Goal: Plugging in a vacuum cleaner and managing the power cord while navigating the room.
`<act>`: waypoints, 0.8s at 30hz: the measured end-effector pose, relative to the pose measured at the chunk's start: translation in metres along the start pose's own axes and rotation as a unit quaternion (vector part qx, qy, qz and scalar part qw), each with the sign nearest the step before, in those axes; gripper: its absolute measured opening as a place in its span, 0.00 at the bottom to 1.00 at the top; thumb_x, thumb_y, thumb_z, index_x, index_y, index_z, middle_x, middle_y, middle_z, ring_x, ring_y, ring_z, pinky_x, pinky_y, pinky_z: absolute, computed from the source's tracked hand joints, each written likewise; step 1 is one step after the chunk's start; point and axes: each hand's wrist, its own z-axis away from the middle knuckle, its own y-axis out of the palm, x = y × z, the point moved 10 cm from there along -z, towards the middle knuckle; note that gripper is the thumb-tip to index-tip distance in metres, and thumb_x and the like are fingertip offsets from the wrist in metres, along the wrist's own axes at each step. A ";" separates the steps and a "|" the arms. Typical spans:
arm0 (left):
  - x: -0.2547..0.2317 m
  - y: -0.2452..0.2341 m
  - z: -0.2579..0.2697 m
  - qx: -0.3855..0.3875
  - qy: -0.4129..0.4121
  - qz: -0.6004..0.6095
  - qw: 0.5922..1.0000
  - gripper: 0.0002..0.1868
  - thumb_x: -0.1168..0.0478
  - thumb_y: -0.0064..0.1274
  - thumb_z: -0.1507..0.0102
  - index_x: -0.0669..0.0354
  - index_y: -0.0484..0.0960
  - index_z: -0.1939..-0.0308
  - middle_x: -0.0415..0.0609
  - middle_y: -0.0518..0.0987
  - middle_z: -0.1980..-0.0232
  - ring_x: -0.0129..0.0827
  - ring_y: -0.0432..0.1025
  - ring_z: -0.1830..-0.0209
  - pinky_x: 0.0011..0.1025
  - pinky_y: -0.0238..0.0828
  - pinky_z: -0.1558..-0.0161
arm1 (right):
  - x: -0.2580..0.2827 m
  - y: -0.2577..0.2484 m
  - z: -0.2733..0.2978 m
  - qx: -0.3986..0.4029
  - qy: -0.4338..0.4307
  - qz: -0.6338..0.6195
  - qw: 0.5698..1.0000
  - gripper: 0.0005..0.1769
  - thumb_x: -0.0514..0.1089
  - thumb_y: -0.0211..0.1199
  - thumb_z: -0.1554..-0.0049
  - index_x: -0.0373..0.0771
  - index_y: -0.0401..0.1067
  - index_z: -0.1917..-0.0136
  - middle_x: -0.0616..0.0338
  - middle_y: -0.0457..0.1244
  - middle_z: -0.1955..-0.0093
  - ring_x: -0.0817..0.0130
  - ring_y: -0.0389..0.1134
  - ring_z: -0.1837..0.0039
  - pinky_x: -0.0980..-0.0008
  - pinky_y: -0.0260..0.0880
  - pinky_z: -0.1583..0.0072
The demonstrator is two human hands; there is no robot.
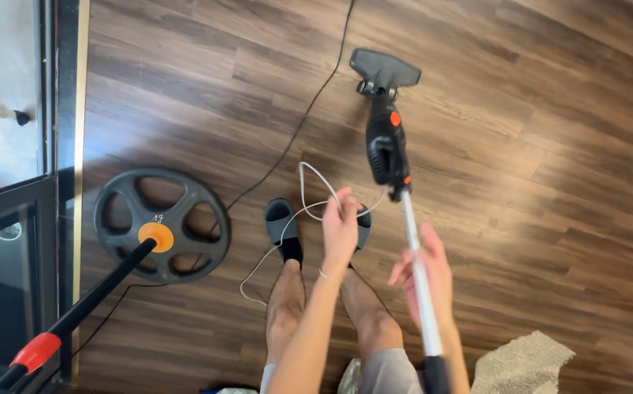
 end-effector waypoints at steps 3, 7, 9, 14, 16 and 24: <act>-0.031 -0.011 -0.011 0.001 0.105 -0.132 0.986 0.17 0.58 0.49 0.29 0.60 0.75 0.39 0.44 0.82 0.60 0.26 0.74 0.63 0.27 0.71 0.57 | 0.101 0.060 0.011 0.133 -0.158 -0.207 0.956 0.20 0.46 0.55 0.32 0.34 0.64 0.31 0.50 0.66 0.55 0.57 0.72 0.55 0.65 0.73 0.56; -0.042 -0.007 -0.025 0.005 0.082 -0.241 0.967 0.16 0.57 0.50 0.32 0.54 0.77 0.40 0.46 0.81 0.61 0.32 0.74 0.66 0.32 0.71 0.61 | 0.160 0.048 -0.009 -0.011 -0.271 0.047 0.961 0.13 0.36 0.58 0.37 0.39 0.67 0.38 0.54 0.69 0.48 0.70 0.67 0.46 0.70 0.65 0.50; -0.039 -0.010 -0.040 0.004 0.087 -0.267 0.960 0.16 0.57 0.51 0.33 0.52 0.78 0.42 0.47 0.81 0.60 0.35 0.75 0.66 0.33 0.73 0.61 | 0.179 0.046 -0.021 -0.071 -0.338 0.186 0.920 0.12 0.39 0.58 0.31 0.36 0.68 0.35 0.52 0.70 0.48 0.67 0.61 0.52 0.70 0.57 0.51; -0.038 -0.027 -0.106 -0.030 0.243 -0.403 0.882 0.14 0.61 0.49 0.33 0.49 0.80 0.44 0.51 0.78 0.51 0.51 0.76 0.57 0.46 0.73 0.59 | 0.220 0.071 -0.007 -0.119 -0.642 0.244 0.717 0.08 0.41 0.55 0.25 0.36 0.58 0.43 0.41 0.54 0.53 0.52 0.62 0.53 0.60 0.73 0.45; -0.024 -0.045 -0.146 -0.032 0.249 -0.441 0.862 0.15 0.61 0.48 0.34 0.48 0.80 0.43 0.50 0.77 0.49 0.52 0.76 0.57 0.47 0.73 0.59 | 0.214 0.060 -0.029 -0.095 -0.668 0.156 0.721 0.12 0.44 0.54 0.22 0.39 0.54 0.43 0.47 0.55 0.57 0.57 0.61 0.56 0.60 0.75 0.47; 0.088 -0.122 -0.323 -0.094 0.166 -0.566 0.802 0.23 0.54 0.50 0.33 0.56 0.68 0.36 0.57 0.70 0.41 0.58 0.76 0.59 0.50 0.75 0.61 | 0.144 -0.121 -0.106 -0.056 -0.637 0.058 0.767 0.22 0.54 0.49 0.23 0.35 0.55 0.51 0.53 0.52 0.65 0.65 0.56 0.65 0.63 0.63 0.57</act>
